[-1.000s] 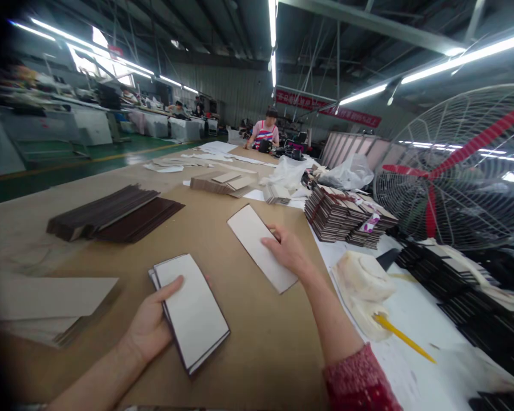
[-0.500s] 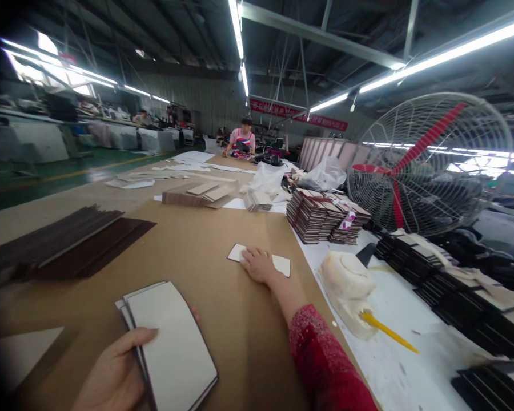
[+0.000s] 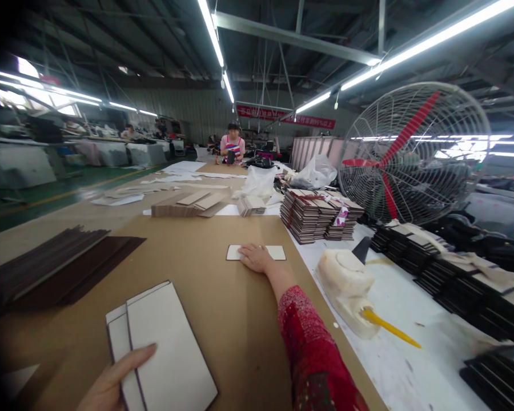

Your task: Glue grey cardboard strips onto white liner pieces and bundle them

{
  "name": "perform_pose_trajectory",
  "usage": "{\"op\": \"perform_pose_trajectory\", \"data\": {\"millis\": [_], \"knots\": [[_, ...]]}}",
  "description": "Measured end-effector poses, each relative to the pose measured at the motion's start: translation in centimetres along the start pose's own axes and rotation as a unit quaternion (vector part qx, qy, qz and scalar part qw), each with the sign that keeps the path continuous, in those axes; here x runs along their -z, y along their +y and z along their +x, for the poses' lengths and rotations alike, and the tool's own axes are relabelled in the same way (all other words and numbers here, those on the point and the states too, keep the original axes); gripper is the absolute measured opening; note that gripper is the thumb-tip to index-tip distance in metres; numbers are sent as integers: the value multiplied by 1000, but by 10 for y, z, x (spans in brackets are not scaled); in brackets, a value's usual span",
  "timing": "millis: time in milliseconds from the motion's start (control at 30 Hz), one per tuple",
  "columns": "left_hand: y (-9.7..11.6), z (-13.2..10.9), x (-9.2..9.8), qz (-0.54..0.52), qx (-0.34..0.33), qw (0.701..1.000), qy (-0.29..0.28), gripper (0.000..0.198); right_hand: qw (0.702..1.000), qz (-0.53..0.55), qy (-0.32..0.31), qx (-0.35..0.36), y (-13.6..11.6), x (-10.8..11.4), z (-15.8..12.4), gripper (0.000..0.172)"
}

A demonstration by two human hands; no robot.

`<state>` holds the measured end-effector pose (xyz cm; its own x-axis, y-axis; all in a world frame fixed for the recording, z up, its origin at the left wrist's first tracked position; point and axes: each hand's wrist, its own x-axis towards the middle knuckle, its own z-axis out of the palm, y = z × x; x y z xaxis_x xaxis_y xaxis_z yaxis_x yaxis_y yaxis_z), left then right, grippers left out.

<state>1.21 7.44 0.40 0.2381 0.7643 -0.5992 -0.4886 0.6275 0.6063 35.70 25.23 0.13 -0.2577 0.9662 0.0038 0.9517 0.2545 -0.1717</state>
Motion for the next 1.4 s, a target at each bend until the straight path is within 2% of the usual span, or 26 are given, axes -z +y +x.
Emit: {"op": "perform_pose_trajectory", "data": {"millis": [100, 233, 367, 500, 600, 667, 733, 800, 867, 933, 967, 1000, 1100, 1167, 1300, 1400], "knots": [[1, -1, 2, 6, 3, 1000, 13, 62, 1000, -1, 7, 3, 5, -2, -11, 47], [-2, 2, 3, 24, -51, 998, 21, 58, 1000, 2, 6, 1, 7, -3, -25, 48], [-2, 5, 1, 3, -70, 997, 23, 46, 1000, 18, 3, -7, 4, -2, -37, 48], [1, 3, -4, -22, -84, 996, 32, 37, 998, 61, 4, -8, -7, 8, -49, 44], [2, 3, -6, -41, -92, 995, 10, 30, 993, 116, 33, -10, -37, 15, -56, 40], [3, 3, -7, -58, -100, 993, 1, 29, 984, 172, 42, 6, -71, 13, -62, 38], [4, 4, -8, -65, -111, 992, -3, 30, 971, 236, 19, 31, -113, 6, -74, 38], [3, 3, -10, -59, -118, 991, -12, 32, 952, 304, -23, 41, -152, -4, -89, 38], [3, 1, -12, -46, -118, 991, -30, 35, 896, 441, -55, -8, -177, -13, -101, 36], [2, -2, -13, -40, -108, 992, -46, 39, 815, 571, -62, -82, -185, -15, -106, 37], [2, -3, -13, -39, -105, 993, -49, 41, 783, 610, -58, -111, -183, -13, -107, 37], [3, -3, -13, -40, -104, 993, -47, 43, 768, 625, -55, -129, -177, -10, -107, 38], [4, -2, -13, -38, -110, 993, -31, 48, 760, 631, -54, -148, -157, 7, -107, 42], [4, -2, -13, -41, -98, 993, -55, 50, 749, 641, -59, -154, -151, 16, -109, 45], [0, -2, -11, -82, -64, 983, -149, 52, 712, 685, -58, -144, -169, 16, -112, 48], [-3, -3, -9, -88, -79, 979, -168, 49, 681, 715, -64, -142, -185, 6, -112, 46]]}}
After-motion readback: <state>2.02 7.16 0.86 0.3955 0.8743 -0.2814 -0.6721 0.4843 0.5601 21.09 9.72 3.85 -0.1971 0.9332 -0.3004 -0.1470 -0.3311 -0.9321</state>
